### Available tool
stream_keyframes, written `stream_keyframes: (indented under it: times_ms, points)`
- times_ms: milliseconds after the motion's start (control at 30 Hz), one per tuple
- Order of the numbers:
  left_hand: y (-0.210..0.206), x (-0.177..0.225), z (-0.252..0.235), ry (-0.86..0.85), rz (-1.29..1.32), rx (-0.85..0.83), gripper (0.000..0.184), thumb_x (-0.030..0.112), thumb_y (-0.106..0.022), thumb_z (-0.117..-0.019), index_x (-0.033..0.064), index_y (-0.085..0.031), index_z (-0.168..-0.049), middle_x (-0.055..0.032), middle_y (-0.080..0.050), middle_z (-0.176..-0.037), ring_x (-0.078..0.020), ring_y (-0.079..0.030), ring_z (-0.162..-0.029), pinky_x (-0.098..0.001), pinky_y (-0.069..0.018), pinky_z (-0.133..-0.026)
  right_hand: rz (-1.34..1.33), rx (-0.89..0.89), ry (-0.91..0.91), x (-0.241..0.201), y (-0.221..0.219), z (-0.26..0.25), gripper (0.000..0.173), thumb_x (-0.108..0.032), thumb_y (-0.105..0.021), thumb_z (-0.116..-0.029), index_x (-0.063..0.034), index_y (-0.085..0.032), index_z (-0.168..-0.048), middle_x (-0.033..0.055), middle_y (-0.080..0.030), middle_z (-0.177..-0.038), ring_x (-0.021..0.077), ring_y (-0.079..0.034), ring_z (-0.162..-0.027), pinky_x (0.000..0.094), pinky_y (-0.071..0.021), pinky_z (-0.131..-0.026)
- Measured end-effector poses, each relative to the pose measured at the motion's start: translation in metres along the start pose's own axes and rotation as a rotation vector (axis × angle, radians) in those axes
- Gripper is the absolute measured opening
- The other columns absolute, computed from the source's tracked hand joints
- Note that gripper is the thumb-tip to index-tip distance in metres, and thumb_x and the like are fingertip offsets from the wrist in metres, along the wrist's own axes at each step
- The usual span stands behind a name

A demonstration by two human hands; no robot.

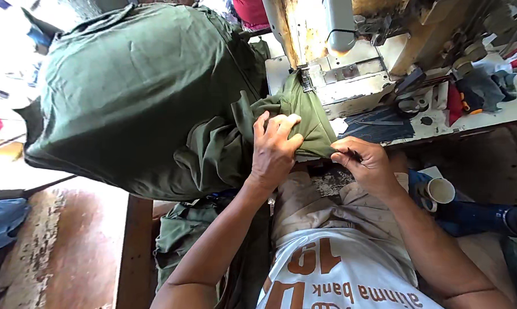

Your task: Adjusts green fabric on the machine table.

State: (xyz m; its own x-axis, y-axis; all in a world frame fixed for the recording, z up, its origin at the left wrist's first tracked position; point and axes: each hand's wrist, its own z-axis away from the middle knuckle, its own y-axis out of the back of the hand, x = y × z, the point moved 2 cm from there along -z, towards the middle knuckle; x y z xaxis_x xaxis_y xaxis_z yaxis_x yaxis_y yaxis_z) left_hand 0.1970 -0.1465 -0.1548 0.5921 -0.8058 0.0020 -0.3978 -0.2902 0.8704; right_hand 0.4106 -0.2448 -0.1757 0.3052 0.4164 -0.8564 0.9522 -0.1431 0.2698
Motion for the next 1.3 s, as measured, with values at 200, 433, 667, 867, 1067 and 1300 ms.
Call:
stream_keyframes:
  times_ms: [200, 433, 667, 867, 1067, 1300]
  points:
    - [0.004, -0.006, -0.005, -0.003, -0.027, -0.083, 0.014, 0.001, -0.063, -0.085, 0.0113, -0.073, -0.085, -0.0083, -0.063, -0.138, -0.0344, -0.056, -0.129, -0.0638, -0.0332, -0.114, -0.028, 0.075, -0.087, 0.006, -0.007, -0.005, 0.008, -0.01, -0.069, -0.0978, -0.0045, -0.074, -0.102, 0.0036, -0.071, -0.1, 0.0098, -0.067, -0.078, 0.0263, -0.0602, -0.067]
    - [0.01, -0.031, -0.034, 0.023, -0.147, -0.103, 0.017, 0.003, -0.056, -0.0906, 0.0115, -0.071, -0.091, -0.0075, -0.062, -0.137, -0.0346, -0.056, -0.127, -0.0642, -0.0307, -0.113, 0.021, 0.109, -0.117, 0.015, -0.013, -0.032, 0.011, -0.013, -0.066, -0.1, -0.0075, -0.073, -0.106, 0.0019, -0.07, -0.092, 0.0089, -0.063, -0.068, 0.025, -0.0549, -0.058]
    - [0.004, -0.06, -0.061, 0.018, -0.178, -0.054, 0.018, 0.001, -0.054, -0.0907, 0.0089, -0.069, -0.096, -0.0094, -0.062, -0.134, -0.0352, -0.056, -0.124, -0.0584, -0.0371, -0.108, -0.073, 0.198, -0.051, 0.034, -0.023, -0.075, 0.01, -0.011, -0.067, -0.0982, -0.003, -0.073, -0.101, 0.0028, -0.07, -0.085, 0.0072, -0.061, -0.069, 0.0244, -0.0525, -0.063]
    - [0.025, -0.063, -0.066, -0.099, 0.09, -0.144, 0.028, 0.037, -0.068, -0.0886, 0.013, -0.069, -0.103, -0.0095, -0.053, -0.145, -0.0326, -0.048, -0.134, -0.0546, -0.0399, -0.107, -0.13, 0.214, 0.051, 0.041, -0.029, -0.089, 0.012, 0.0, -0.065, -0.0956, -0.0001, -0.071, -0.106, 0.0072, -0.073, -0.099, 0.0103, -0.067, -0.082, 0.0265, -0.0571, -0.074]
    - [0.065, -0.117, -0.06, 0.065, -0.077, -0.287, 0.064, 0.071, -0.051, -0.0948, 0.0109, -0.072, -0.102, -0.0187, -0.047, -0.151, -0.0472, -0.041, -0.139, -0.0724, -0.0331, -0.108, -0.137, 0.172, 0.111, 0.047, -0.027, -0.092, 0.013, 0.003, -0.062, -0.0963, 0.0019, -0.07, -0.107, 0.0098, -0.073, -0.105, 0.0138, -0.069, -0.092, 0.0303, -0.0592, -0.083]
    - [0.112, -0.072, -0.032, -0.15, 0.469, -0.018, 0.026, 0.024, -0.078, -0.0876, 0.0049, -0.064, -0.079, -0.0138, -0.066, -0.13, -0.0293, -0.059, -0.129, -0.0491, -0.0496, -0.109, 0.075, -0.153, 0.094, 0.019, -0.008, -0.089, 0.012, -0.008, -0.063, -0.0992, -0.0046, -0.073, -0.107, 0.0053, -0.071, -0.101, 0.0091, -0.065, -0.082, 0.0273, -0.0566, -0.075]
